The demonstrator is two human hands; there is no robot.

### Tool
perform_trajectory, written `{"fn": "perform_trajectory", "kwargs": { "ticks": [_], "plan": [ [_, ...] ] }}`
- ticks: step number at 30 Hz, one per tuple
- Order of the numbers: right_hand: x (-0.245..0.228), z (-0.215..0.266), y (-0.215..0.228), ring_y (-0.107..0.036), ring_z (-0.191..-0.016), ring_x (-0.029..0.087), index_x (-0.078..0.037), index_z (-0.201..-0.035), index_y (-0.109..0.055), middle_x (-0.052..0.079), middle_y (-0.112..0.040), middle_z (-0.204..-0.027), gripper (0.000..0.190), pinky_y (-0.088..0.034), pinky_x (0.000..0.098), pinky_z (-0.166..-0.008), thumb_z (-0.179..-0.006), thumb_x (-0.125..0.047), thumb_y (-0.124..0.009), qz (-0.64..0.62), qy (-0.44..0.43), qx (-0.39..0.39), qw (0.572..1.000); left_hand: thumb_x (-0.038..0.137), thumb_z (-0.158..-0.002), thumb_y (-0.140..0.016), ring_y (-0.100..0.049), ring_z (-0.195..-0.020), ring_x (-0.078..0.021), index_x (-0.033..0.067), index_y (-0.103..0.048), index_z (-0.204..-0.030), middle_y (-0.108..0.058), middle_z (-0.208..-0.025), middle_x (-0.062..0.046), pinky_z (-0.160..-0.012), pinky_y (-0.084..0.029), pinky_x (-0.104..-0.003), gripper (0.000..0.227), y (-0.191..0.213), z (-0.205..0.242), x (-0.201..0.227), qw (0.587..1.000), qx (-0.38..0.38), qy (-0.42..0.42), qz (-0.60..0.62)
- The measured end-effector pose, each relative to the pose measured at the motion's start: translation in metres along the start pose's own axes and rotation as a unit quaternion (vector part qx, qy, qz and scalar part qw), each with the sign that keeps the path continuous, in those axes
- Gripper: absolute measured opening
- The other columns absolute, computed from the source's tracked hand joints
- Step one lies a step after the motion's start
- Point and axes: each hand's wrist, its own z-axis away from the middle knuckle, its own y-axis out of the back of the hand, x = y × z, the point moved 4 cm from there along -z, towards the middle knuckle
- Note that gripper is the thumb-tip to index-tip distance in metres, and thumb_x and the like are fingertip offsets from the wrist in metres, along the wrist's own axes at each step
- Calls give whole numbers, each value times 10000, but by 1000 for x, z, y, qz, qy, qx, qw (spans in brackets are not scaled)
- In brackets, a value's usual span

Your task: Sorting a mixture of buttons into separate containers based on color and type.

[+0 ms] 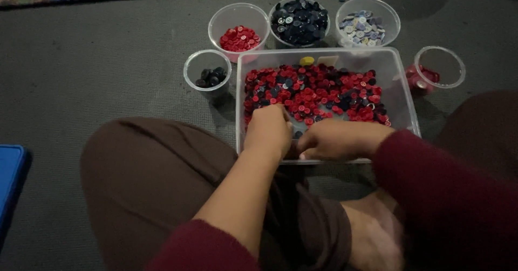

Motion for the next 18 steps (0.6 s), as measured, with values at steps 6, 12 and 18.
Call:
{"fn": "perform_trajectory", "kwargs": {
  "ticks": [6, 12, 18],
  "plan": [
    [38, -39, -18, -696, -1106, 381, -122, -1190, -725, 151, -750, -1122, 317, -553, 509, -919, -920, -277, -666, 15, 15, 40, 999, 67, -907, -730, -663, -1177, -490, 61, -681, -1187, -635, -1265, -237, -988, -588, -576, 285, -4, -18, 34, 999, 35, -34, -18],
    [43, -21, -9, -711, -1038, 396, -104, -1063, -774, 150, -762, -1053, 292, -575, 469, -881, -832, -269, -704, 1, -10, 58, 998, 147, -880, -805, -655, -1149, -530, 25, -637, -1260, -593, -1224, -244, -959, -578, -632, 432, -14, -29, 53, 998, 44, -28, -36],
    [50, -8, -1, -739, -1026, 344, -117, -1021, -830, 145, -788, -1016, 246, -582, 424, -888, -841, -240, -716, -1, -52, 45, 998, 45, -920, -718, -712, -1050, -493, 58, -755, -1132, -692, -1089, -232, -907, -590, -604, 215, -23, -39, 42, 997, 51, -20, -49]
  ]
}}
